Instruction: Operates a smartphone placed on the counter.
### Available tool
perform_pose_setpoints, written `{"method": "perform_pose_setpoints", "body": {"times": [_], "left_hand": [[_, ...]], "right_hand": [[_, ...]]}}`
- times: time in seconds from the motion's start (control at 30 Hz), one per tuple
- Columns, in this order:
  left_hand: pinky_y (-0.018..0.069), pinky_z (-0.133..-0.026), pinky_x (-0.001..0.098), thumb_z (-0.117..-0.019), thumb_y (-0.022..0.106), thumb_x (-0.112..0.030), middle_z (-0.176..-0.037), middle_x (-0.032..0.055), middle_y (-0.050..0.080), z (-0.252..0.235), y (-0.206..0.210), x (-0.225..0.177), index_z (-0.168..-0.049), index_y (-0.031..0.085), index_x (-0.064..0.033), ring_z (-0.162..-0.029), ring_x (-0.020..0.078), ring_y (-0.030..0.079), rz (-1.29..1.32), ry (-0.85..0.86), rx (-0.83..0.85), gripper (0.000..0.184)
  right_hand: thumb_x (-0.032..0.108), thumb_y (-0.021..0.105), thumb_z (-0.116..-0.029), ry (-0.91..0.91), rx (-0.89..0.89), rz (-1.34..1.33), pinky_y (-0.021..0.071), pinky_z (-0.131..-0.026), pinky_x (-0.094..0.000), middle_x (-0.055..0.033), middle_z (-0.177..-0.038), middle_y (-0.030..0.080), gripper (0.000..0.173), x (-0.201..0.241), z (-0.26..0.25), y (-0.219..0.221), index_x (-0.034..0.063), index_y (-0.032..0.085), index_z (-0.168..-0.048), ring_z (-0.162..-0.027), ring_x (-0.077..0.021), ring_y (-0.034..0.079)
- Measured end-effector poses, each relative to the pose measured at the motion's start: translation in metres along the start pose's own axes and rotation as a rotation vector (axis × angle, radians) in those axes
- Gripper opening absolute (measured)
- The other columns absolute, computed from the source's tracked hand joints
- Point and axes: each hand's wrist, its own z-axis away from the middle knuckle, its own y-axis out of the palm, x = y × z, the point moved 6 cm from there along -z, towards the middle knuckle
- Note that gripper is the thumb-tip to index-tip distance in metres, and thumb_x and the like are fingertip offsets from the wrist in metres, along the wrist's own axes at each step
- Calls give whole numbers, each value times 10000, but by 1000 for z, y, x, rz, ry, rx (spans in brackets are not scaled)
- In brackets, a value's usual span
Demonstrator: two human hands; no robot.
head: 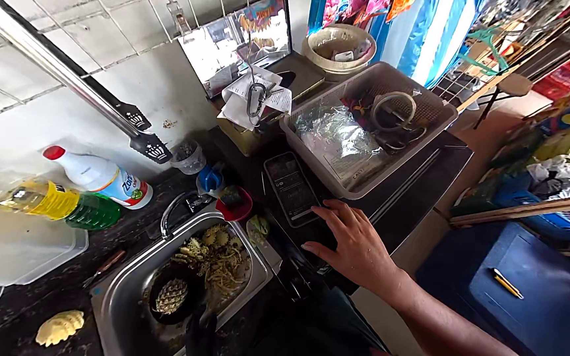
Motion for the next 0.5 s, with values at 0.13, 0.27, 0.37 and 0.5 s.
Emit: {"method": "perform_pose_setpoints", "body": {"times": [0.13, 0.27, 0.37, 0.5], "left_hand": [[436, -1122, 480, -933, 692, -215, -1473, 176, 535, 0, 0, 0, -1371, 596, -25, -1390, 281, 486, 8, 34, 17, 487], [488, -1074, 429, -931, 707, -224, -1456, 183, 547, 2, 0, -13, -1389, 581, -19, -1347, 253, 534, 28, 23, 26, 517], [472, -1089, 482, -926, 701, -260, -1474, 164, 533, -1, 0, 7, -1372, 601, -53, -1385, 278, 491, 13, 24, 13, 502], [428, -1130, 482, -922, 694, -224, -1479, 175, 530, -2, 0, 10, -1370, 598, -36, -1409, 284, 466, 1, 32, 16, 495]], "right_hand": [[748, 573, -902, 13, -40, -2, 509, -970, -430, -95, -1314, 643, 719, -1, 1, 2, 194, 652, -1353, -1112, -225, 642], [738, 579, -903, 24, -61, 0, 503, -973, -444, -88, -1287, 660, 704, 0, 1, 1, 185, 670, -1329, -1116, -225, 645], [727, 584, -908, 27, -56, -3, 497, -973, -436, -79, -1275, 663, 692, 0, 1, 2, 187, 666, -1332, -1119, -214, 639], [732, 588, -902, 27, -40, 2, 495, -982, -438, -72, -1262, 671, 694, -1, 0, 0, 187, 670, -1324, -1121, -205, 642]]}}
